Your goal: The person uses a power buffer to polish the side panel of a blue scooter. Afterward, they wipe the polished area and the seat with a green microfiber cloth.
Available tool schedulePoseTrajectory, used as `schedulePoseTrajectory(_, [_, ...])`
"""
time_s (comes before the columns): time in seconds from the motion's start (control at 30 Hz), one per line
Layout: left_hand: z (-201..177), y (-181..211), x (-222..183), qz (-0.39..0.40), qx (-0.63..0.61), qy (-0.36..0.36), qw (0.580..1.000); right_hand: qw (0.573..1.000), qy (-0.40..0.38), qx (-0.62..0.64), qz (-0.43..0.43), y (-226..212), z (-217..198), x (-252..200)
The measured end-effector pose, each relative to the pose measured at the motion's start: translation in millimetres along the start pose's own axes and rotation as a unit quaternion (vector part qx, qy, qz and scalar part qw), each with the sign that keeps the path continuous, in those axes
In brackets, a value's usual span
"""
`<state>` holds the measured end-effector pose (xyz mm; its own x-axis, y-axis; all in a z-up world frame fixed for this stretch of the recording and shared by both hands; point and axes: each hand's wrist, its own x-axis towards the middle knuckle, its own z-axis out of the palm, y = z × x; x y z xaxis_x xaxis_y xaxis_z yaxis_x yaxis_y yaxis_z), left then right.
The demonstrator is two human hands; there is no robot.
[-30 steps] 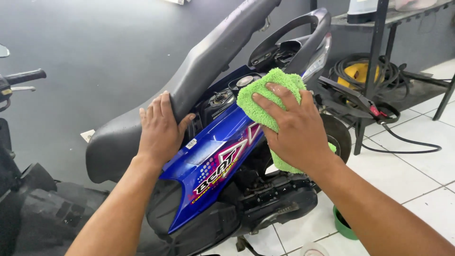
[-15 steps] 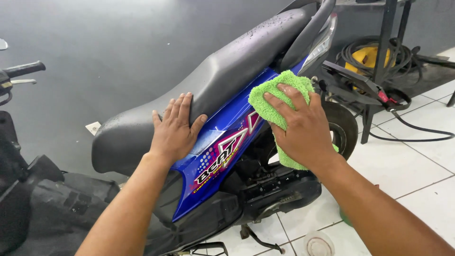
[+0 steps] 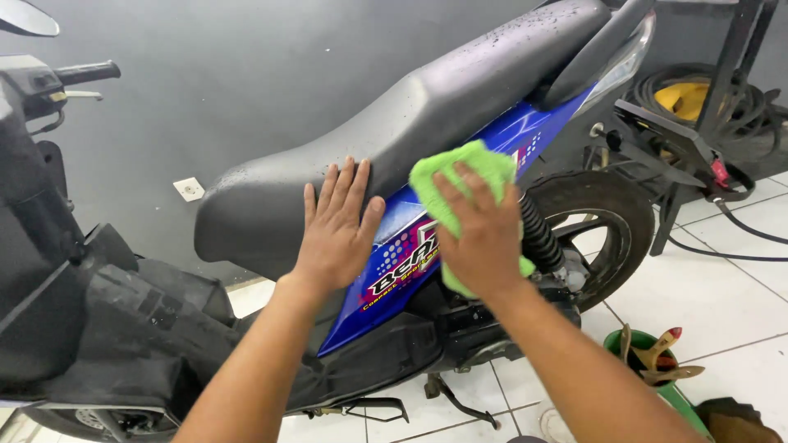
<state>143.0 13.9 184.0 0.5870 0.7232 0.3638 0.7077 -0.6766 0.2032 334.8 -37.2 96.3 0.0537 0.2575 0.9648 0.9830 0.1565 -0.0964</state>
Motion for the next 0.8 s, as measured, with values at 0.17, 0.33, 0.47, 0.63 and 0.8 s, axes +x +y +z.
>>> schedulePoseTrajectory(0.17, [41,-27,-29,0.053,0.058,0.098,0.992,0.995,-0.028,0.017,-0.095,-22,8,-29])
schedulePoseTrajectory(0.33, [53,-50,-74,0.034,0.030,0.114,0.992,0.997,0.046,-0.037,-0.042,51,12,-20])
schedulePoseTrajectory(0.47, [72,-45,-115,0.038,-0.065,0.159,0.984,0.995,0.095,-0.012,0.006,11,18,-24])
schedulePoseTrajectory(0.63, [131,-45,-190,0.050,-0.107,0.187,0.975,0.993,0.029,0.016,-0.118,-42,32,-68])
schedulePoseTrajectory(0.8, [230,-71,-294,-0.059,-0.074,0.208,0.974,0.999,-0.007,-0.019,-0.049,25,19,-43])
